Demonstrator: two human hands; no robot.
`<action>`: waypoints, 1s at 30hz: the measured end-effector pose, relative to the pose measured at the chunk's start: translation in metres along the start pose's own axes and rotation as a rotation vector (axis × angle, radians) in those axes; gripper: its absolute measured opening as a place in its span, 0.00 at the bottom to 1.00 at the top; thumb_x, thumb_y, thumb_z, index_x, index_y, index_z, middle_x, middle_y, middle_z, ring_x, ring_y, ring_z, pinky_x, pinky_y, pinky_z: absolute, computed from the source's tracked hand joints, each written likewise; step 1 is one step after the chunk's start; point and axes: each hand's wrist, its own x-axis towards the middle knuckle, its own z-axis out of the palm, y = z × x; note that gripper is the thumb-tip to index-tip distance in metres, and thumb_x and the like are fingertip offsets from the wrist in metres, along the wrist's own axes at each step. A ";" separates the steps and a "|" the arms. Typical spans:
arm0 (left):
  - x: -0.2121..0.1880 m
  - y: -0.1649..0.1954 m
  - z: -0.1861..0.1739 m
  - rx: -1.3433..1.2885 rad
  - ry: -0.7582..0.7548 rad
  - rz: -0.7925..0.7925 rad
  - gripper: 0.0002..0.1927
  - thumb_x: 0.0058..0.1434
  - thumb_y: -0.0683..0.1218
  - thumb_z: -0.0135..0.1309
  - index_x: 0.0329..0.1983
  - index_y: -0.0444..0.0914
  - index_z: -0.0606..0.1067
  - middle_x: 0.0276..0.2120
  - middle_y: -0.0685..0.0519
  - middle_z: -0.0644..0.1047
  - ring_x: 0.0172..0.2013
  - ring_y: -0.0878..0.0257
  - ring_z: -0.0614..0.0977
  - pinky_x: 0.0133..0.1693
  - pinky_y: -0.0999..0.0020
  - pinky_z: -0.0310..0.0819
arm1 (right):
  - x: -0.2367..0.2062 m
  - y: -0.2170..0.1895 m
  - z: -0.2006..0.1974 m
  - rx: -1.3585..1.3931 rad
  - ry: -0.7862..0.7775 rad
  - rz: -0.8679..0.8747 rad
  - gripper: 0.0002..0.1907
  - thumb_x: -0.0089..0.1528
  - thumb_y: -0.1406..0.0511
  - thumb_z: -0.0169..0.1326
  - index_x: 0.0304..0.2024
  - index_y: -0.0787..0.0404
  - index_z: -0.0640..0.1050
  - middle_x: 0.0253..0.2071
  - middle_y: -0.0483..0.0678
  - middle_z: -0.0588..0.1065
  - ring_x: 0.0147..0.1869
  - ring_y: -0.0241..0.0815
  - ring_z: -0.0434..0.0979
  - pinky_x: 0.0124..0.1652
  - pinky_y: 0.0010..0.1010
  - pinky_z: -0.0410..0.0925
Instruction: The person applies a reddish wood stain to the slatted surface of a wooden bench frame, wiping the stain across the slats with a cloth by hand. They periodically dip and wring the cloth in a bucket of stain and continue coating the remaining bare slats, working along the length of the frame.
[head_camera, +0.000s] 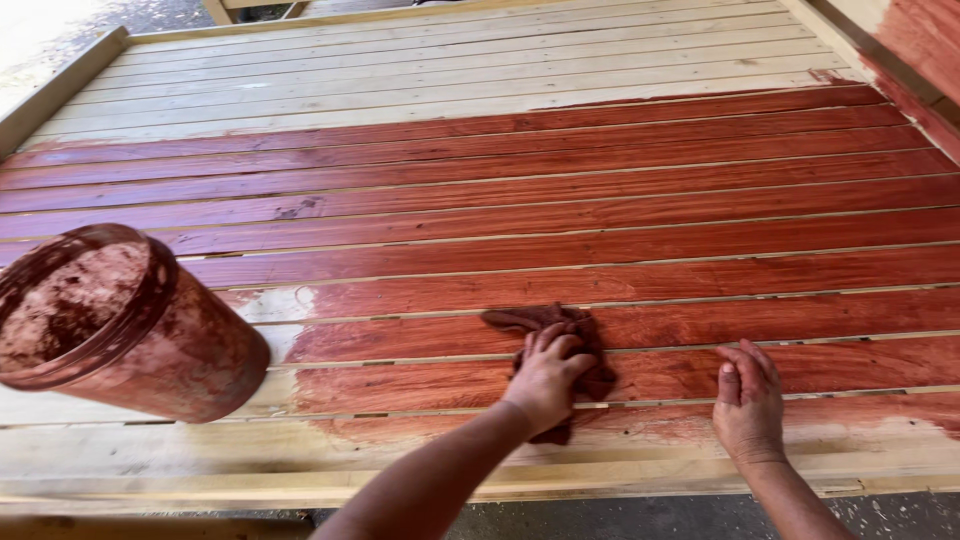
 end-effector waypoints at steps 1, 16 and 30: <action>0.012 0.012 0.011 -0.017 0.011 -0.008 0.27 0.48 0.39 0.60 0.55 0.44 0.79 0.62 0.48 0.71 0.72 0.44 0.59 0.68 0.36 0.46 | 0.000 -0.003 -0.001 0.015 0.006 -0.001 0.18 0.75 0.58 0.40 0.54 0.60 0.77 0.65 0.58 0.71 0.73 0.57 0.66 0.70 0.48 0.61; 0.069 -0.011 0.038 -0.013 0.006 -0.090 0.21 0.56 0.41 0.57 0.55 0.43 0.78 0.65 0.48 0.71 0.72 0.49 0.62 0.75 0.50 0.51 | -0.007 0.013 0.003 -0.016 0.040 0.012 0.15 0.75 0.59 0.43 0.54 0.59 0.78 0.64 0.60 0.72 0.72 0.60 0.67 0.68 0.49 0.62; -0.076 -0.236 -0.144 0.249 0.423 -1.040 0.25 0.54 0.39 0.55 0.58 0.42 0.75 0.64 0.49 0.69 0.71 0.50 0.59 0.71 0.43 0.42 | -0.009 0.054 0.012 -0.142 0.077 -0.030 0.15 0.78 0.58 0.42 0.51 0.58 0.78 0.60 0.54 0.74 0.69 0.51 0.67 0.71 0.43 0.63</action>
